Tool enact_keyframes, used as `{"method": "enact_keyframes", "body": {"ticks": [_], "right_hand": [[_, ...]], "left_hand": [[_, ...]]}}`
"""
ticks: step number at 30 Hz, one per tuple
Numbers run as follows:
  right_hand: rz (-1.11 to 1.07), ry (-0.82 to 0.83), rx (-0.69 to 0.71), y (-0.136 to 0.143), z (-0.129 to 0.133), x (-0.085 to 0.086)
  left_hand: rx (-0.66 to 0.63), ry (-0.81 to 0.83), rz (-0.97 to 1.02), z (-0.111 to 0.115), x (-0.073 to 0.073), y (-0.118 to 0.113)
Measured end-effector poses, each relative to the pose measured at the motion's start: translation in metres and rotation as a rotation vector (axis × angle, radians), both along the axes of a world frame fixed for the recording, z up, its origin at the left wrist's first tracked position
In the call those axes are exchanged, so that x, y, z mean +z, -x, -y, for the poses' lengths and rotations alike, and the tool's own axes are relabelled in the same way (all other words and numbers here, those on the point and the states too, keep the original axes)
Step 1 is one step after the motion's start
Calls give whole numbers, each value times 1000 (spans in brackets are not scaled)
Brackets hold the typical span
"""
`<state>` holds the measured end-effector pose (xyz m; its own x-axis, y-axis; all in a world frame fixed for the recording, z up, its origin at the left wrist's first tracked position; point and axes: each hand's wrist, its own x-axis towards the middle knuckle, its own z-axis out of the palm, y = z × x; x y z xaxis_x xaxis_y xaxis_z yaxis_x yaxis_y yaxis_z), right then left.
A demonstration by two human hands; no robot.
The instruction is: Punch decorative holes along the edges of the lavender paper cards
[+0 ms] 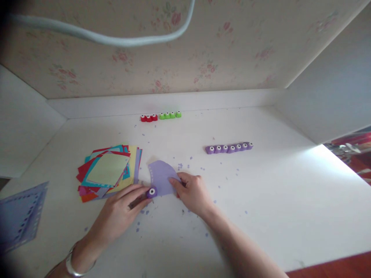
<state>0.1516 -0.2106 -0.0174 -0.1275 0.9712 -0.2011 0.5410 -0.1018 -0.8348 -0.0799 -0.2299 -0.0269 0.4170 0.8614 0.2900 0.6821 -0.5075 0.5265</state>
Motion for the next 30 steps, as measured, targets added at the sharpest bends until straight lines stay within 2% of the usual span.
{"method": "enact_keyframes", "body": {"ticks": [12, 30], "right_hand": [[-30, 36, 35, -2, -2, -2], [-31, 33, 52, -4, -2, -3]], "left_hand": [[76, -16, -28, -3, -3, 4], [55, -89, -105, -6, -9, 4]]}}
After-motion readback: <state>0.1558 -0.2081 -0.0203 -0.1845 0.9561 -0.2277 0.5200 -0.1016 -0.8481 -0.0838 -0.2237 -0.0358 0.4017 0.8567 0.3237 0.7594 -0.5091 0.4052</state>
